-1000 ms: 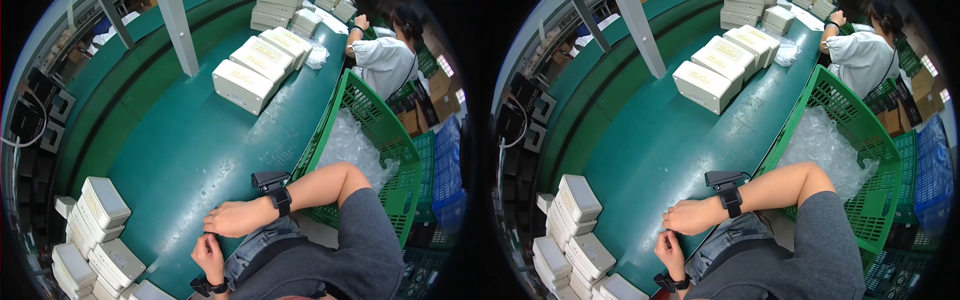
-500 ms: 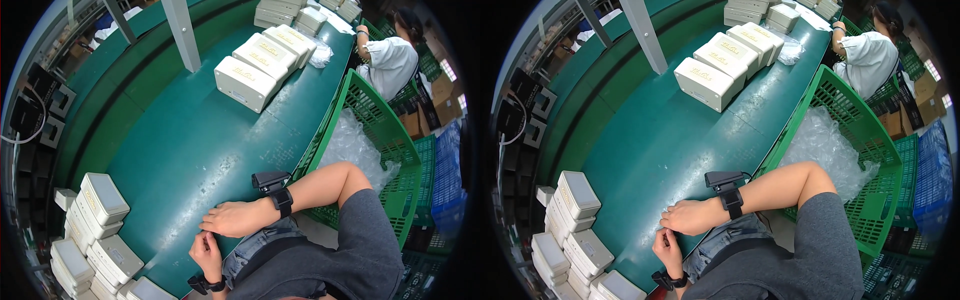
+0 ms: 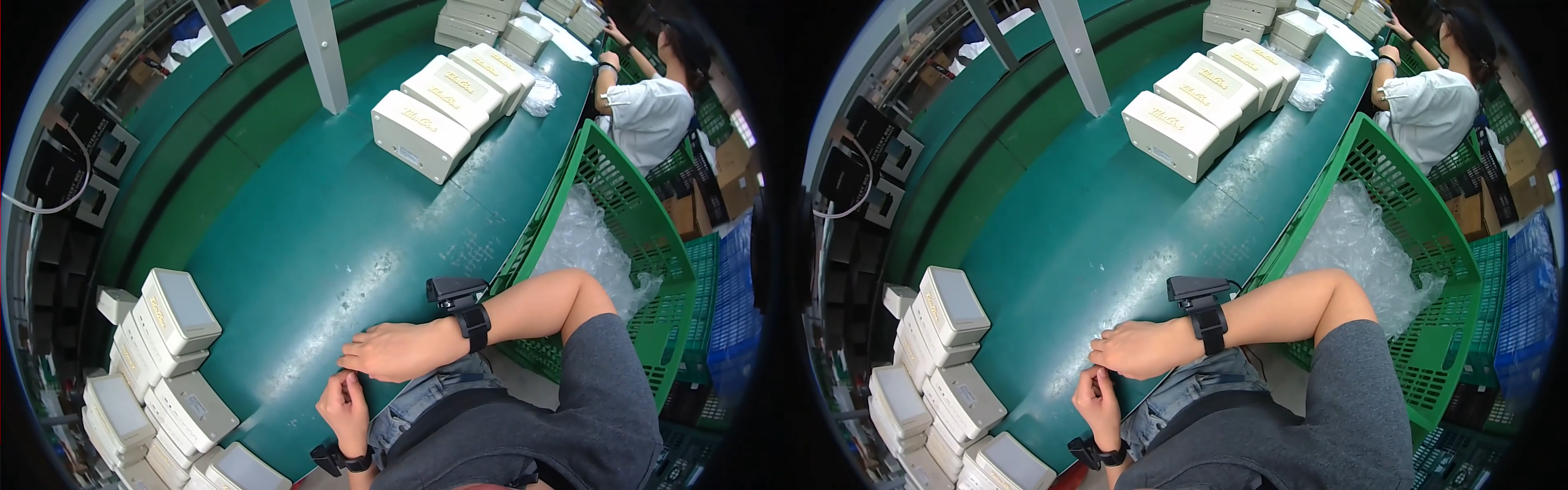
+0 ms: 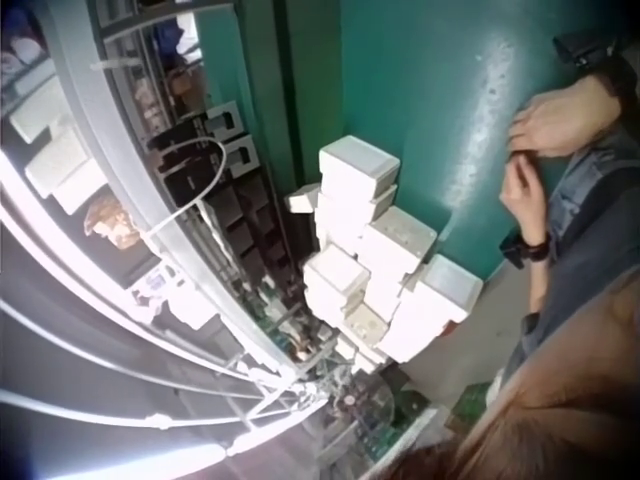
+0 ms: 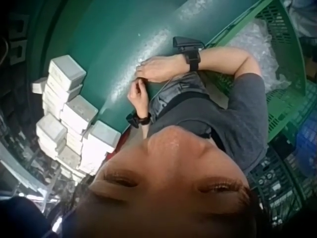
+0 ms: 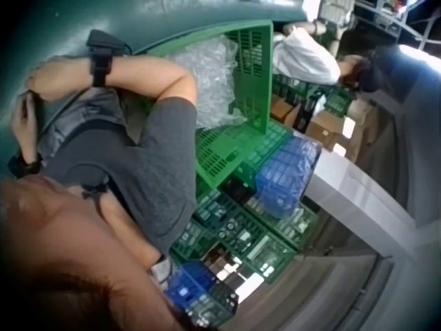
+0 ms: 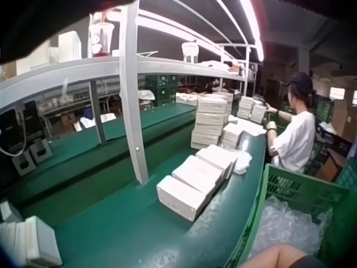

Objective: The person picks up a white electronic device, turns it over to view all sides, and presses the buttons before placing it back on the table and repeating the process with another device.

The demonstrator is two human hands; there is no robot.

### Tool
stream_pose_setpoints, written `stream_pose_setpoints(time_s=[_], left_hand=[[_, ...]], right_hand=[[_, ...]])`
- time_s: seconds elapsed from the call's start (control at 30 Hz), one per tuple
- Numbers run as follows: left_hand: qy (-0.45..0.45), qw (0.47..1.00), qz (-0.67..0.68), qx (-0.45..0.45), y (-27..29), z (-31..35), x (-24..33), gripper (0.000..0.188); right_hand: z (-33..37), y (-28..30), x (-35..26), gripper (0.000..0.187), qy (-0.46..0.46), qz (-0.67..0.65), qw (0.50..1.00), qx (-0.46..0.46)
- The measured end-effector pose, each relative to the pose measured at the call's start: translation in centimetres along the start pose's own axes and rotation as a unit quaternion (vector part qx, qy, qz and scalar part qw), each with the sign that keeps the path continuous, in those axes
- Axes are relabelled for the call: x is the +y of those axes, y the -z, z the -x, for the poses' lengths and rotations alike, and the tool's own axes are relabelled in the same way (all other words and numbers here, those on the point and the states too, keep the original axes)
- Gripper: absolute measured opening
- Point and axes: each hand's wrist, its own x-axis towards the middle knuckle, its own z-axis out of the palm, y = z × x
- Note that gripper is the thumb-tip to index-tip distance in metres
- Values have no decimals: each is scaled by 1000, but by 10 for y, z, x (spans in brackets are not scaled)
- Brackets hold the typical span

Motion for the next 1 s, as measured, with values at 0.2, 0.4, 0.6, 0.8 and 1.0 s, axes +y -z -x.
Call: stream_pose_setpoints(time_s=[0.2,0.4,0.6,0.8,1.0], left_hand=[[3,1000,0,-5,-1,-1,-3,9],[13,1000,6,-9,0,0,-3,9],[9,1000,10,-6,-1,-1,-3,10],[6,1000,-1,-5,0,0,-2,10],[13,1000,-12,-3,1,1,-2,10]], right_hand=[[0,-1,3,31,0,1,1000,7],[0,-4,4,28,11,10,1000,11],[0,-5,6,26,20,16,999,20],[1,-14,0,21,30,32,998,55],[4,-14,-3,18,30,45,998,45]])
